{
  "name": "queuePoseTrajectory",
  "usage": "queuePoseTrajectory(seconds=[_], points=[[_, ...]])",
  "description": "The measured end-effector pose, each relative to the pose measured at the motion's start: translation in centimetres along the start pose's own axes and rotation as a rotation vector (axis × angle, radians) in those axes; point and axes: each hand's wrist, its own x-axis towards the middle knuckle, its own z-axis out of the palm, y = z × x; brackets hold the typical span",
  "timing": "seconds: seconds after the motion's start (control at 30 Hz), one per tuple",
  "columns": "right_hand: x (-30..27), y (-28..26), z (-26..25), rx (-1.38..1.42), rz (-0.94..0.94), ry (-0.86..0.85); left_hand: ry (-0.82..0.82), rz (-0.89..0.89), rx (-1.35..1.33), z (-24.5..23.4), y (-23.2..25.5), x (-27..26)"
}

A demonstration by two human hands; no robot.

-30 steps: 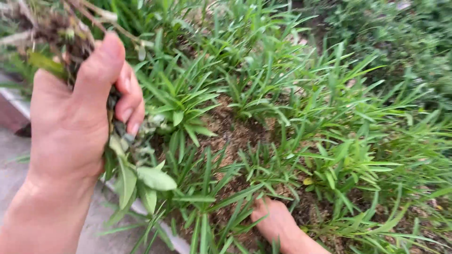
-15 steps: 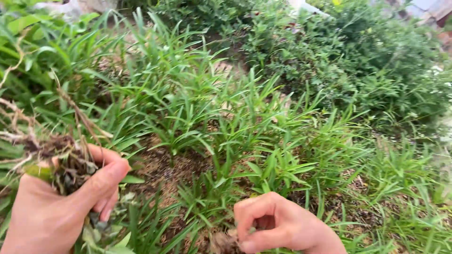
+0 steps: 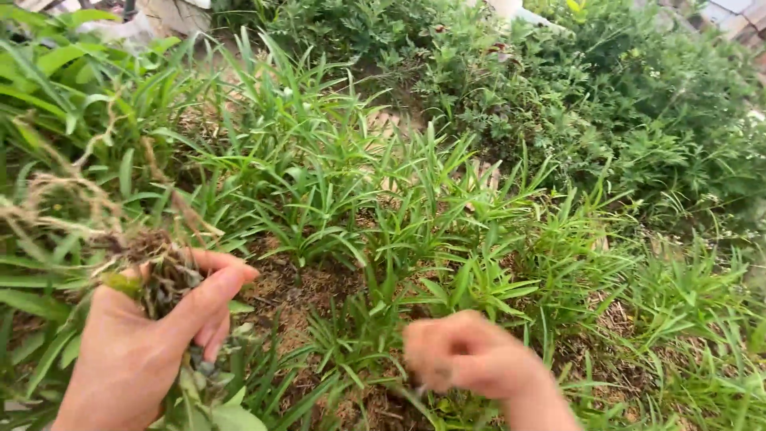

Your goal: The recorder is weeding a garden bed, pulling up unwanted plants by the roots with their hands.

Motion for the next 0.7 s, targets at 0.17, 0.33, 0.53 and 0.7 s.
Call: queuePoseTrajectory(seconds=[0.17, 0.33, 0.53, 0.7], points=[[0.9, 6.3, 1.1, -0.806, 0.176, 0.374, -0.019, 0.013, -0.013, -0.1, 0.3, 0.1], [-1.3, -3.3, -3.0, 0.374, -0.193, 0.228, -0.050, -0.014, -0.063, -1.4, -2.1, 0.3], [6.4, -6.3, 3.4, 0.611, 0.009, 0.625, -0.207, -0.086, -0.015, 0.1, -3.8, 0.2], [9.2, -7.3, 7.1, 0.715, -0.172, 0.485, -0.247, -0.104, 0.029, -0.6, -4.9, 0.1]])
